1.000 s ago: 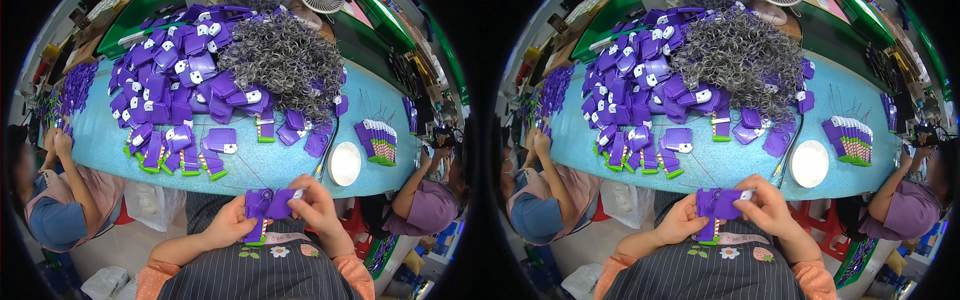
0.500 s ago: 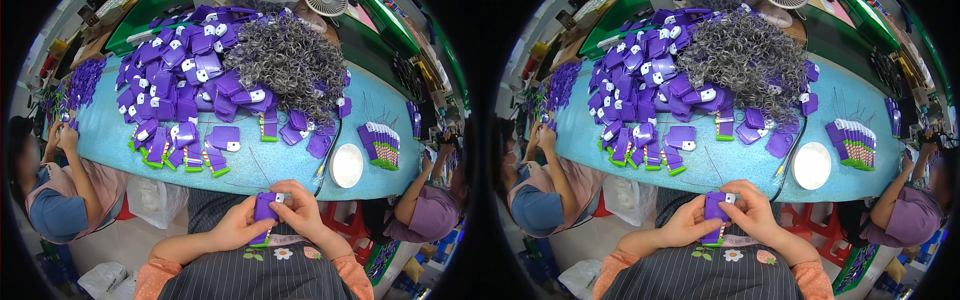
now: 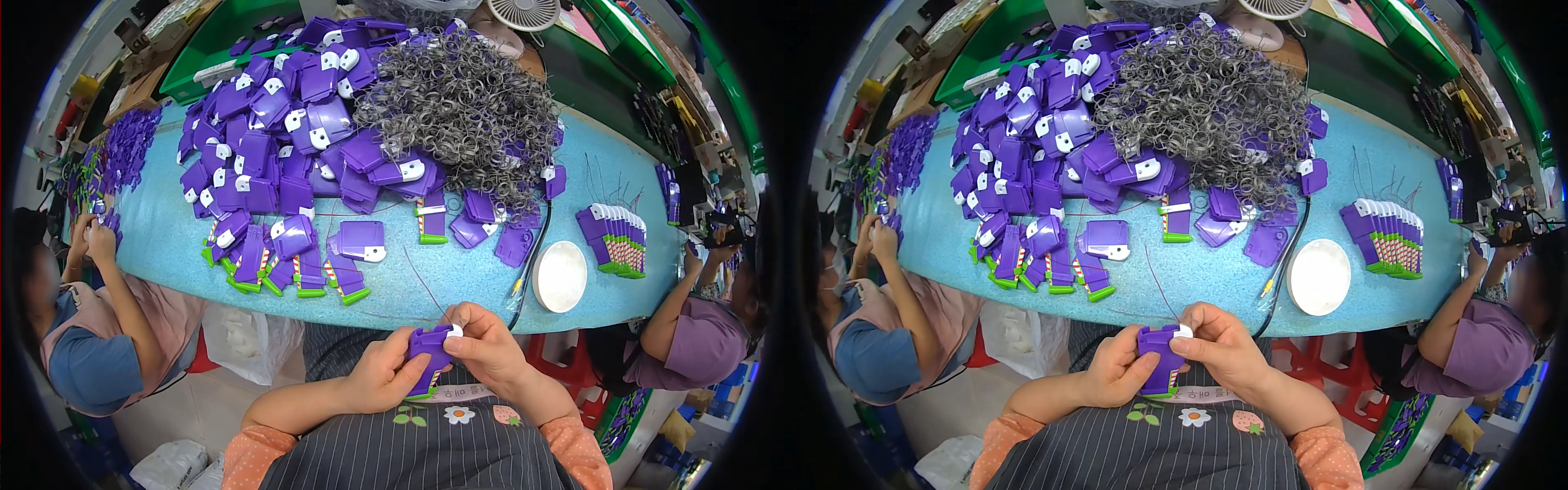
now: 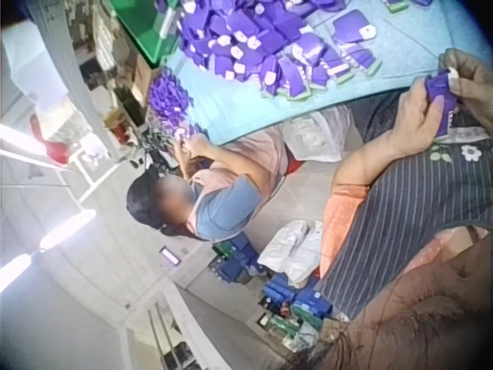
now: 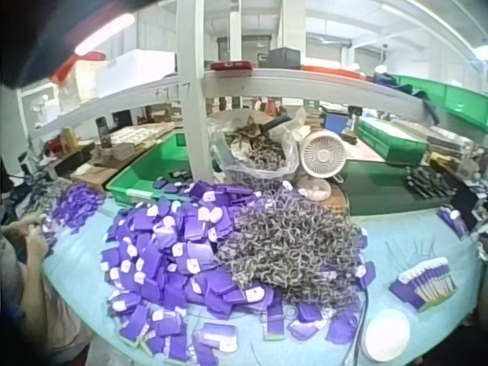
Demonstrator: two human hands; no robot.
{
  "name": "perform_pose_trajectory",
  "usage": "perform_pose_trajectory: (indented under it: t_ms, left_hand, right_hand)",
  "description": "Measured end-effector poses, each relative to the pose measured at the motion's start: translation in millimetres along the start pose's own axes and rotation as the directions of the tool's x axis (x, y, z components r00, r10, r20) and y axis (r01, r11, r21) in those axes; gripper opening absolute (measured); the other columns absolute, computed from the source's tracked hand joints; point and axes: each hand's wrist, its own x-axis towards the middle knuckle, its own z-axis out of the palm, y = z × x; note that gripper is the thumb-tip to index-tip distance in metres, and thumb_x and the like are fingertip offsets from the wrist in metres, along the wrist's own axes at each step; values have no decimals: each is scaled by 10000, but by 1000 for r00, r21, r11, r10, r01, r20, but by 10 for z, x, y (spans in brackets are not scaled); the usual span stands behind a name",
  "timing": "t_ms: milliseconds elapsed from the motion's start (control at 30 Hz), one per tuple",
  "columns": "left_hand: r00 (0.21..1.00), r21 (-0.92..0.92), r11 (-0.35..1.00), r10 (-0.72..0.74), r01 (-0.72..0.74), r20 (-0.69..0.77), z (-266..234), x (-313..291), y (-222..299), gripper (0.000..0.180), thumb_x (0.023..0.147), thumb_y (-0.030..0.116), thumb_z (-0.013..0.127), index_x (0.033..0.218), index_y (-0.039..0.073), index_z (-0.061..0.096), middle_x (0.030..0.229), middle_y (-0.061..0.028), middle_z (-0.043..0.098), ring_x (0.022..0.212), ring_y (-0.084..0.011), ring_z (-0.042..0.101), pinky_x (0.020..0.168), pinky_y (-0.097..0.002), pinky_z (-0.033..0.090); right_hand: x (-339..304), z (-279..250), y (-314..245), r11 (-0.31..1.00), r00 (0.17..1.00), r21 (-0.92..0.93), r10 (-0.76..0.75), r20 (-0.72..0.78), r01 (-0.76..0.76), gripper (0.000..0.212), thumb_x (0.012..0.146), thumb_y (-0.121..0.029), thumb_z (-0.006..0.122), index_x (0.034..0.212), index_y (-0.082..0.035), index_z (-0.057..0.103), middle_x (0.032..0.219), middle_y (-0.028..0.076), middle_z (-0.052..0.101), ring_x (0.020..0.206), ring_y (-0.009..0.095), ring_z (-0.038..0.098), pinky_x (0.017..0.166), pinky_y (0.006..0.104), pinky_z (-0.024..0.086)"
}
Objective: The person assembles purple plastic components by hand at a workbench. They pick up a purple plastic piece, insert a small white circular part into it, and then attach a grey coiled wire to the assembly. The completed units are placed on the table among a large pile of similar parts.
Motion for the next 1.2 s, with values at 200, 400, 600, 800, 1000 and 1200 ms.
perform_pose_trajectory:
  t_ms: [200,400,600,800,1000,1200]
  left_hand:
    - [994,155,988,-27,10,110,-107,126,66,229,906,90,534,1100,-26,494,841,-107,636,748,-153,618,661,-293,479]
    - [984,284,942,167,-179,67,-61,251,198,209,883,83,575,1064,-16,546,915,-104,608,839,-136,592,726,-281,458]
    - [958,-88,990,81,-109,-275,-139,226,206,192,905,86,565,1053,-29,522,938,-60,603,849,-92,559,740,-245,450]
    - [964,-236,971,-23,-41,-263,-68,166,19,205,926,113,553,1063,-31,502,938,-48,596,853,-75,542,753,-243,459]
    - [955,-108,993,21,-55,-296,1,185,-17,170,910,82,558,1031,-32,519,928,-45,592,807,-66,540,677,-239,450]
    - [919,404,868,369,-288,-138,12,200,-24,225,805,-4,614,1008,-35,519,903,-142,559,867,-275,570,758,-366,457]
  right_hand:
    - [-68,-56,-119,635,934,-693,-315,171,341,178,803,-100,697,818,-31,533,757,30,517,701,95,480,630,255,388]
    - [-110,-132,-246,442,870,-781,-424,252,441,221,733,-120,756,854,-5,610,743,58,546,572,95,467,513,251,364]
    - [-171,-92,-167,518,972,-832,-211,104,201,206,788,-145,720,883,12,627,653,54,542,489,87,449,453,261,352]
    - [-121,-83,-5,574,976,-800,-205,66,175,147,829,-123,676,873,2,612,643,37,543,531,93,482,484,254,374]
    - [9,-95,-9,693,973,-691,-220,71,207,151,809,-104,687,872,7,606,770,71,574,693,125,533,614,268,421]
    - [-15,-165,-54,469,911,-800,-348,222,374,165,781,-74,691,898,6,609,836,83,583,758,181,549,702,303,440]
